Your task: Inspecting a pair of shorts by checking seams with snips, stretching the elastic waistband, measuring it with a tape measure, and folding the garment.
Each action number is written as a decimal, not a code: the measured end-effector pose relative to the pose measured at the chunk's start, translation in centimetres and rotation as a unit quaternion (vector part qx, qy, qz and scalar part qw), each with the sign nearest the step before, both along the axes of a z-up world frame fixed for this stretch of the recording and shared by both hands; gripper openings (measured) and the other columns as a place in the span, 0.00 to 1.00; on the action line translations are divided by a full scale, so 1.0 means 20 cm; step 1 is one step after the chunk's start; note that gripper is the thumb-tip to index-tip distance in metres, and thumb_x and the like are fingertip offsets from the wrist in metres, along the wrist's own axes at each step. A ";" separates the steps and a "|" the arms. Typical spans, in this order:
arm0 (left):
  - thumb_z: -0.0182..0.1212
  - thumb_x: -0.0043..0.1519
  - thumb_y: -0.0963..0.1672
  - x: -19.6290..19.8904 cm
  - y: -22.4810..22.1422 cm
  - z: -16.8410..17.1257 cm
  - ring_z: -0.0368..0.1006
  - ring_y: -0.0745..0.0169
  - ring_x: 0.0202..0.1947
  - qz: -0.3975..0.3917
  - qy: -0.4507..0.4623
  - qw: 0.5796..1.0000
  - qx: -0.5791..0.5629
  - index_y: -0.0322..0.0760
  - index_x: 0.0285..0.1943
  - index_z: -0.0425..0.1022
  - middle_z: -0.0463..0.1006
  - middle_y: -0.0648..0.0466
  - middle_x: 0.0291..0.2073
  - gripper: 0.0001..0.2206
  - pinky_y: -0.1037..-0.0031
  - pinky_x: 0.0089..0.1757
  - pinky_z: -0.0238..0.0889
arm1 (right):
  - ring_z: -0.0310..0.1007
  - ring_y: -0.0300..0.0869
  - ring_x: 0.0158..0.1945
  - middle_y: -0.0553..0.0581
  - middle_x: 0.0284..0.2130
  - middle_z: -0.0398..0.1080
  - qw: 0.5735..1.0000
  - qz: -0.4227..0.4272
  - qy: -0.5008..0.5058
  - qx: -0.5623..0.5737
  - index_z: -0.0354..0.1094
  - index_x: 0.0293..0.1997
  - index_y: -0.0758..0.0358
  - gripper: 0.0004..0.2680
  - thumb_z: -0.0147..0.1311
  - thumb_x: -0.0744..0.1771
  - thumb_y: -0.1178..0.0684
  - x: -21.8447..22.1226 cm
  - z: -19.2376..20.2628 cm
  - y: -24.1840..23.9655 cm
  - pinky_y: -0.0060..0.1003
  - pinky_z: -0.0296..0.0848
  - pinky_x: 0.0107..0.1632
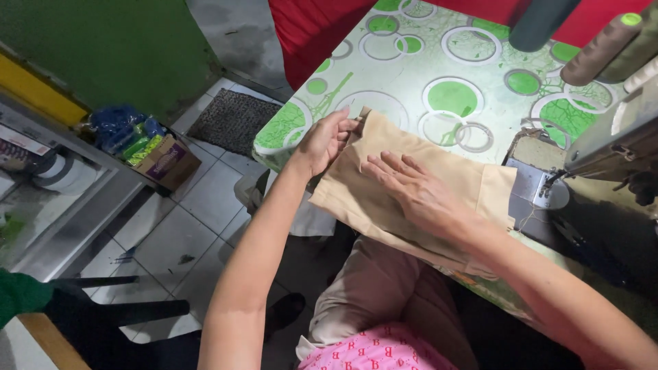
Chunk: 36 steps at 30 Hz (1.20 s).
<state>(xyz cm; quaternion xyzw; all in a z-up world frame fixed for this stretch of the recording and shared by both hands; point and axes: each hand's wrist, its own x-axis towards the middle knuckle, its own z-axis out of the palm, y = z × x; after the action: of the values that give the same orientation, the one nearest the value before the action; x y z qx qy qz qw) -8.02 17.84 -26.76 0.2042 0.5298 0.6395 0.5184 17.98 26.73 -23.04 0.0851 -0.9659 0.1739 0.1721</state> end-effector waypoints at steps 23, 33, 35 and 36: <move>0.75 0.57 0.40 0.41 -0.21 0.39 0.69 0.43 0.58 0.156 0.817 0.551 -0.061 0.31 0.63 0.68 0.73 0.39 0.57 0.26 0.57 0.59 0.58 | 0.31 0.57 0.79 0.58 0.77 0.39 0.969 -0.098 -0.192 0.120 0.44 0.77 0.44 0.29 0.40 0.67 0.27 0.54 0.20 0.23 0.70 0.33 0.68; 0.48 0.67 0.58 0.67 -0.24 0.01 0.45 0.43 0.77 -0.019 0.861 0.497 -0.111 0.38 0.76 0.61 0.59 0.42 0.75 0.33 0.45 0.71 0.29 | 0.46 0.52 0.78 0.57 0.75 0.52 0.975 -0.097 -0.055 0.193 0.47 0.77 0.55 0.31 0.33 0.69 0.26 0.30 -0.03 0.12 0.62 0.42 0.73; 0.40 0.67 0.60 0.64 -0.31 0.08 0.37 0.46 0.79 -0.034 0.868 0.466 -0.170 0.37 0.79 0.54 0.51 0.45 0.78 0.36 0.42 0.70 0.23 | 0.45 0.53 0.78 0.59 0.75 0.51 0.970 -0.130 -0.057 0.196 0.46 0.78 0.57 0.33 0.33 0.68 0.24 0.30 -0.06 0.14 0.64 0.41 0.73; 0.33 0.68 0.62 0.63 -0.35 0.11 0.30 0.50 0.80 -0.043 0.872 0.431 -0.228 0.36 0.81 0.47 0.44 0.47 0.80 0.39 0.39 0.69 0.17 | 0.44 0.55 0.79 0.61 0.75 0.51 0.964 -0.159 -0.056 0.204 0.46 0.78 0.58 0.36 0.32 0.67 0.22 0.31 -0.08 0.14 0.66 0.41 0.72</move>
<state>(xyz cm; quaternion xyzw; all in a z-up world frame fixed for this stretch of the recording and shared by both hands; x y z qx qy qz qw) 4.66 10.77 -24.53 0.5507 0.8170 -0.0459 -0.1647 24.14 29.58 -24.70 -0.0466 -0.9901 -0.0520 0.1221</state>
